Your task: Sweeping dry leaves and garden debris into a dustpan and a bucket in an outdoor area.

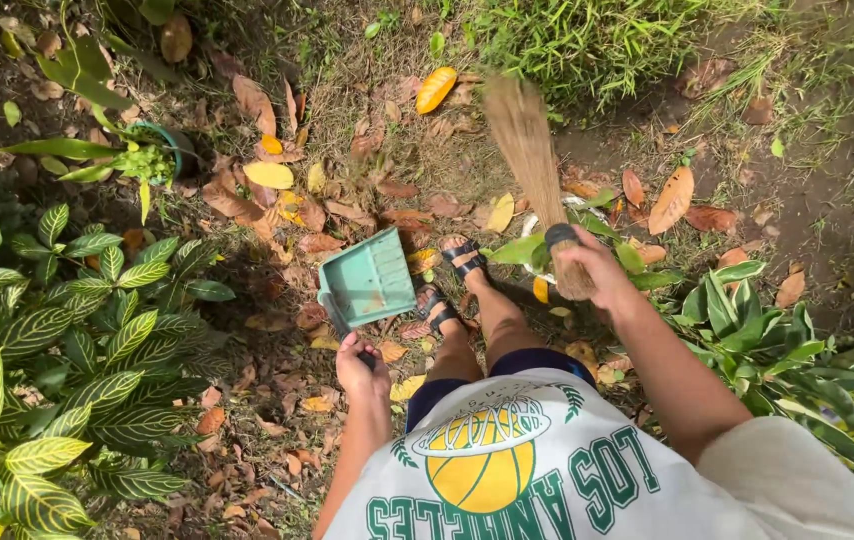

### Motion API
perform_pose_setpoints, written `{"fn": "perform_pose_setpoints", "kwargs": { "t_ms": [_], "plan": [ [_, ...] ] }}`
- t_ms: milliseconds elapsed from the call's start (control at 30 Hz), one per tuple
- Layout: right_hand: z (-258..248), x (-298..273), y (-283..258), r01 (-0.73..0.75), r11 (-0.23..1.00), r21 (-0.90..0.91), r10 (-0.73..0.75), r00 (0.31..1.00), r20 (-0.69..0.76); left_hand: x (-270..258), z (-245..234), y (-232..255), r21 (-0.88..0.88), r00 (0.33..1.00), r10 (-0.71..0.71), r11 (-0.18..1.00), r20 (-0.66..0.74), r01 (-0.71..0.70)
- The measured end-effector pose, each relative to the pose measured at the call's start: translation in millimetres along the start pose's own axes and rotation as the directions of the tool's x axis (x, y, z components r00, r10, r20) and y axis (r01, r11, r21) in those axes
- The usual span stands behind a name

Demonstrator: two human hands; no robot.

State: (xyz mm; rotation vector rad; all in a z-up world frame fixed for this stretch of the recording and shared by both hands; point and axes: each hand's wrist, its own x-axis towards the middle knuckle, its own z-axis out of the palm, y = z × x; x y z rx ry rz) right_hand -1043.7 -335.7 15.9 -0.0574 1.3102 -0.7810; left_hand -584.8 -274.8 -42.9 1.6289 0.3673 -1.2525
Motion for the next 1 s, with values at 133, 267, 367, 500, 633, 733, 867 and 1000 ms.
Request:
{"fn": "perform_pose_setpoints", "kwargs": {
  "t_ms": [133,267,367,500,633,733,867,1000],
  "plan": [
    [27,73,41,-0.132,0.909,-0.395,0.080,0.986,-0.146,-2,-14,1,-0.026,0.999,0.010,1.000,-0.034,-0.011],
    [48,59,56,-0.271,0.792,-0.546,0.335,0.942,0.017,-3,-27,-2,-0.034,0.995,0.024,0.999,-0.101,-0.028],
    [33,21,14,-0.383,0.811,-0.443,0.460,0.885,0.077,-2,-27,-3,-0.048,0.988,0.025,0.998,-0.155,-0.033],
    [-8,4,-39,-0.254,0.909,-0.330,0.331,0.921,0.204,-1,-40,-9,-0.070,0.978,0.051,0.995,-0.202,-0.066],
    [26,68,-90,-0.017,0.854,-0.520,0.078,0.992,0.097,-13,-54,-14,-0.154,0.971,0.037,0.985,-0.236,-0.074],
    [94,117,-78,-0.050,0.872,-0.488,0.017,0.997,-0.073,-31,-65,-18,-0.248,0.939,0.020,0.962,-0.344,-0.111],
    [145,151,49,-0.056,0.765,-0.641,0.203,0.966,0.159,-37,-91,-33,-0.297,0.939,0.038,0.944,-0.342,-0.146],
    [139,147,142,-0.139,0.656,-0.742,0.465,0.849,0.252,-57,-108,-42,-0.335,0.907,0.024,0.925,-0.420,-0.180]
  ]
}}
